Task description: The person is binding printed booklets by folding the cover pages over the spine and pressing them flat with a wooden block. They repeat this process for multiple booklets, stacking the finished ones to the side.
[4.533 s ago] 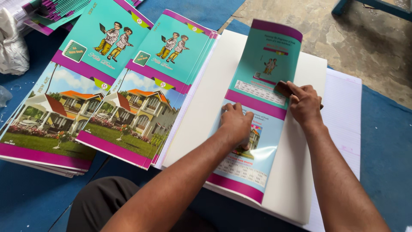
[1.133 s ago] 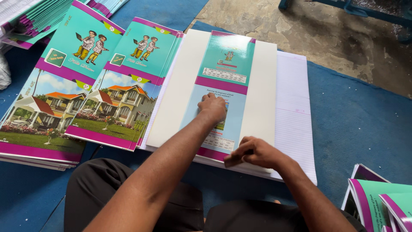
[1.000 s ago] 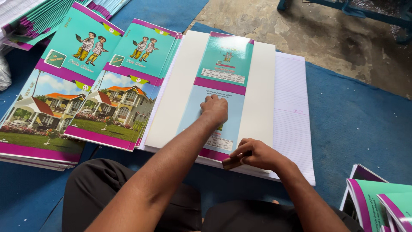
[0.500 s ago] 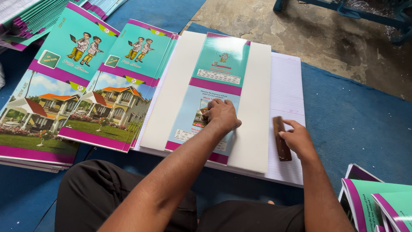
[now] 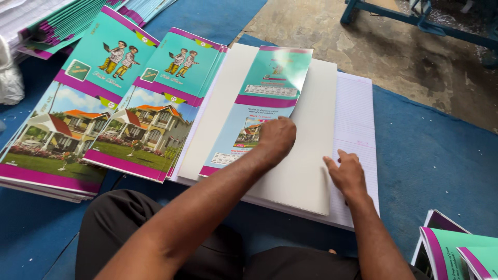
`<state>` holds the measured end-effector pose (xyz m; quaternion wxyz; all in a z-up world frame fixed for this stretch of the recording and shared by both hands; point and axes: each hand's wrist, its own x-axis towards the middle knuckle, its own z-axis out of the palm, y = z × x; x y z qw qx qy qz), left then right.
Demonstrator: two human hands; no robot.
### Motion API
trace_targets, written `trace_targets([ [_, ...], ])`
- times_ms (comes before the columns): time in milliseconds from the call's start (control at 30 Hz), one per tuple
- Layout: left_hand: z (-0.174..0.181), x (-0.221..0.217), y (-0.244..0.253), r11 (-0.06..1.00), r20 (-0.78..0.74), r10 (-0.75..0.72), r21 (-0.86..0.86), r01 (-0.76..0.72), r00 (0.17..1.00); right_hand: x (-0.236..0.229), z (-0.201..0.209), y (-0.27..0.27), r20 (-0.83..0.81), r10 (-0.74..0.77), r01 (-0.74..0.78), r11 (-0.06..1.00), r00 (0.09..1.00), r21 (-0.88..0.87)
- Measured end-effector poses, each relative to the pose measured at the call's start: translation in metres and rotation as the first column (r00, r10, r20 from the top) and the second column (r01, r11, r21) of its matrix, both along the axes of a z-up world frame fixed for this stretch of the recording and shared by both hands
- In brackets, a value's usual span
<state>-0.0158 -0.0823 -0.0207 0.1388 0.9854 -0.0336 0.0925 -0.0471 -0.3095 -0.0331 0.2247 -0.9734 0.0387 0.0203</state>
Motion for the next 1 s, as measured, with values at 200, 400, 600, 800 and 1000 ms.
trace_targets([
  [200,0.038,-0.001,0.047,0.997,0.118,-0.068,-0.025,0.071,0.991,-0.016,0.013,0.027,-0.194,-0.032,0.027,0.999,0.98,-0.027],
  [400,0.076,0.009,0.106,0.99,-0.013,-0.025,-0.136,0.023,1.0,-0.019,0.014,0.033,-0.186,-0.044,0.041,0.999,0.982,-0.022],
  [600,0.095,0.014,0.181,0.981,-0.043,0.011,-0.195,-0.019,0.999,-0.016,0.003,0.028,-0.144,-0.024,0.013,0.997,0.989,-0.08],
  [800,0.102,0.004,0.243,0.984,-0.025,0.152,-0.09,-0.154,0.988,-0.017,0.003,0.031,-0.134,-0.041,0.033,0.998,0.99,-0.057],
  [1000,0.084,-0.006,0.294,0.88,-0.193,0.407,-0.18,-0.44,0.893,-0.015,0.001,0.029,-0.137,-0.032,0.031,0.999,0.99,-0.008],
])
